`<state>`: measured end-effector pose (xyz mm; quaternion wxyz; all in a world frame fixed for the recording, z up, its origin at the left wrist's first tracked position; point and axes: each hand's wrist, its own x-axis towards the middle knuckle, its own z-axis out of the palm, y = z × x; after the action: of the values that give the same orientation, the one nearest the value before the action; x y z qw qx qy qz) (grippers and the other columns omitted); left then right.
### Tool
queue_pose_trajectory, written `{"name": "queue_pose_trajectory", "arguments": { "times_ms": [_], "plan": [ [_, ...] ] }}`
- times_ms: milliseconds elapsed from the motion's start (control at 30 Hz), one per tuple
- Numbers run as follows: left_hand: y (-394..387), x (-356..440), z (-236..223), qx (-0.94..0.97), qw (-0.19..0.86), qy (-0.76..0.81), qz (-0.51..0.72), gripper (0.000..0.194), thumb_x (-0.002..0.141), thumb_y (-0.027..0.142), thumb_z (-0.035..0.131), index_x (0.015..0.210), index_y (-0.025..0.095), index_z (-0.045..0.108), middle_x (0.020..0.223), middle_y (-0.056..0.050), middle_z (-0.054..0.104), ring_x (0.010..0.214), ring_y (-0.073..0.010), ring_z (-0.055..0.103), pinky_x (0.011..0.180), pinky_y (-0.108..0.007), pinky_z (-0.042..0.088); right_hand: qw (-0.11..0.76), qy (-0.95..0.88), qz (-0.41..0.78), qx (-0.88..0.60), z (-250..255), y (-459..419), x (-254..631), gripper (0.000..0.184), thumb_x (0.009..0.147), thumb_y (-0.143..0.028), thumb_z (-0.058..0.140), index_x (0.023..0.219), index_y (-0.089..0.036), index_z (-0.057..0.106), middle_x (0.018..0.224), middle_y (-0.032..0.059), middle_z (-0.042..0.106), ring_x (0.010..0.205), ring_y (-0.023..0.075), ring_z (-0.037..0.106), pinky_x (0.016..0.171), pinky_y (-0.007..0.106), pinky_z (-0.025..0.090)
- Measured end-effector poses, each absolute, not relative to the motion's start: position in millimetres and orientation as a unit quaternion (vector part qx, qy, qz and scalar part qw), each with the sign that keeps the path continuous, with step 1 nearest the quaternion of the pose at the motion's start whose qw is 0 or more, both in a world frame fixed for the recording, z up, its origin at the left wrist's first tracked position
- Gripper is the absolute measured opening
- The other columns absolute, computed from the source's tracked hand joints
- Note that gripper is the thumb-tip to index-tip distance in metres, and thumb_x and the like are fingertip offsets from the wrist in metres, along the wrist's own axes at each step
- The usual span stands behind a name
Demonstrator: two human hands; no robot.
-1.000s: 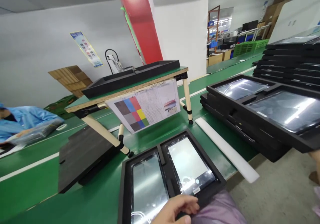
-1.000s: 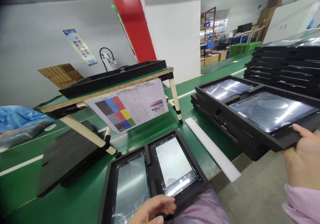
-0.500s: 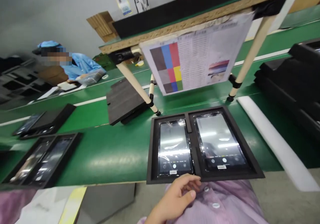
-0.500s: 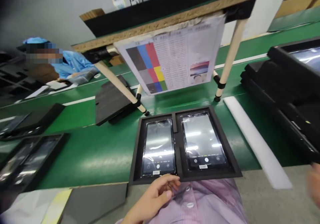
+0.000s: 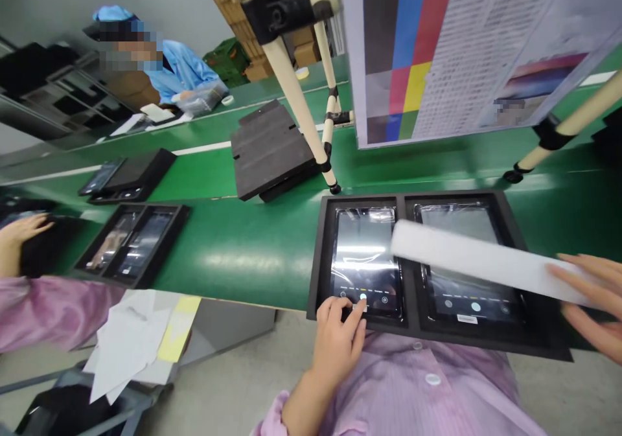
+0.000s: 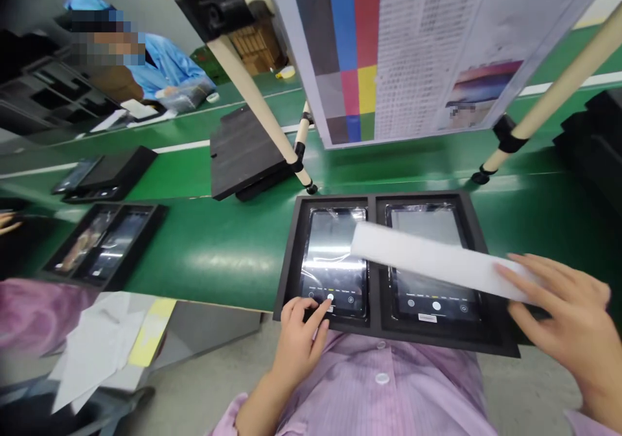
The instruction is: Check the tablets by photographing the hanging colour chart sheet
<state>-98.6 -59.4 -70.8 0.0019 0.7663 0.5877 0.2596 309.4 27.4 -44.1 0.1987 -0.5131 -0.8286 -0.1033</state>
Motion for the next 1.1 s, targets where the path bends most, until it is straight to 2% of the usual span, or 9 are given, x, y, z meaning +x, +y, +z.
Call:
{"name": "queue_pose_trajectory", "arguments": {
  "times_ms": [100, 267, 467, 600, 733, 867, 1000, 1100],
  "plan": [
    [-61.7, -100.4, -71.6, 0.770, -0.011, 0.593, 0.235, 0.035, 0.092, 0.018, 0.049, 0.120, 0.022, 0.068, 0.096, -0.008, 0.059, 0.097, -0.0230, 0.050, 0.087, -0.036, 0.047, 0.202, -0.884, -0.140, -0.399, -37.6, 60.2, 297.4, 0.031, 0.092, -0.023, 0.043, 0.116, -0.029, 0.062, 0.103, 0.0083, 0.069, 0.084, 0.0272, 0.064, 0.070, 0.040, 0.044],
    [-66.9, -97.7, -78.4, 0.752, -0.005, 0.630, 0.196, 0.034, 0.091, 0.028, 0.054, 0.122, 0.027, 0.069, 0.101, -0.009, 0.056, 0.098, -0.0240, 0.047, 0.088, -0.037, 0.043, 0.181, -0.873, -0.099, -0.443, -51.7, 84.2, 299.7, 0.034, 0.094, -0.030, 0.040, 0.097, -0.030, 0.074, 0.098, 0.0045, 0.072, 0.084, 0.0231, 0.066, 0.070, 0.037, 0.046],
    [-75.0, -94.6, -89.6, 0.723, -0.044, 0.647, 0.239, 0.038, 0.094, 0.032, 0.049, 0.126, 0.028, 0.068, 0.104, -0.010, 0.049, 0.099, -0.0241, 0.046, 0.089, -0.039, 0.040, 0.208, -0.847, -0.050, -0.487, -61.5, 74.9, 297.2, 0.033, 0.092, -0.031, 0.042, 0.096, -0.028, 0.075, 0.102, 0.0082, 0.071, 0.087, 0.0273, 0.066, 0.073, 0.042, 0.045],
    [-74.8, -93.7, -86.8, 0.734, -0.057, 0.648, 0.194, 0.037, 0.091, 0.038, 0.058, 0.125, 0.032, 0.069, 0.107, -0.009, 0.050, 0.100, -0.0254, 0.043, 0.088, -0.038, 0.038, 0.210, -0.804, -0.022, -0.556, -61.5, 68.3, 286.5, 0.034, 0.089, -0.031, 0.041, 0.092, -0.028, 0.075, 0.102, 0.0098, 0.070, 0.095, 0.0311, 0.065, 0.078, 0.047, 0.043],
    [-76.1, -91.6, -82.5, 0.735, -0.052, 0.657, 0.158, 0.044, 0.087, 0.046, 0.064, 0.129, 0.032, 0.067, 0.107, -0.010, 0.052, 0.099, -0.0262, 0.042, 0.086, -0.038, 0.037, 0.218, -0.779, -0.002, -0.588, -60.1, 65.0, 281.2, 0.032, 0.087, -0.032, 0.042, 0.089, -0.030, 0.074, 0.102, 0.0074, 0.070, 0.097, 0.0307, 0.065, 0.080, 0.047, 0.043],
    [-73.9, -77.2, -81.7, 0.776, -0.061, 0.583, 0.230, 0.043, 0.090, 0.047, 0.056, 0.127, 0.028, 0.068, 0.099, -0.009, 0.053, 0.097, -0.0251, 0.043, 0.088, -0.038, 0.036, 0.221, -0.793, -0.028, -0.567, -59.4, 65.9, 280.7, 0.034, 0.091, -0.031, 0.039, 0.093, -0.026, 0.073, 0.104, 0.0101, 0.070, 0.096, 0.0314, 0.066, 0.076, 0.046, 0.043],
    [-54.8, -45.5, -78.4, 0.819, -0.034, 0.511, 0.261, 0.038, 0.092, 0.050, 0.053, 0.121, 0.032, 0.070, 0.097, -0.007, 0.055, 0.095, -0.0232, 0.043, 0.087, -0.036, 0.035, 0.238, -0.801, -0.057, -0.546, -60.2, 66.3, 278.8, 0.036, 0.091, -0.027, 0.040, 0.092, -0.018, 0.075, 0.101, 0.0148, 0.071, 0.092, 0.0344, 0.066, 0.073, 0.048, 0.044],
    [-36.8, -17.1, -74.2, 0.853, -0.002, 0.461, 0.242, 0.040, 0.092, 0.054, 0.056, 0.124, 0.033, 0.068, 0.101, -0.007, 0.055, 0.099, -0.0240, 0.041, 0.091, -0.037, 0.033, 0.231, -0.788, -0.045, -0.568, -62.6, 63.1, 277.5, 0.035, 0.087, -0.020, 0.042, 0.093, -0.021, 0.077, 0.106, 0.0115, 0.071, 0.097, 0.0327, 0.066, 0.080, 0.049, 0.045]
  ]
}}
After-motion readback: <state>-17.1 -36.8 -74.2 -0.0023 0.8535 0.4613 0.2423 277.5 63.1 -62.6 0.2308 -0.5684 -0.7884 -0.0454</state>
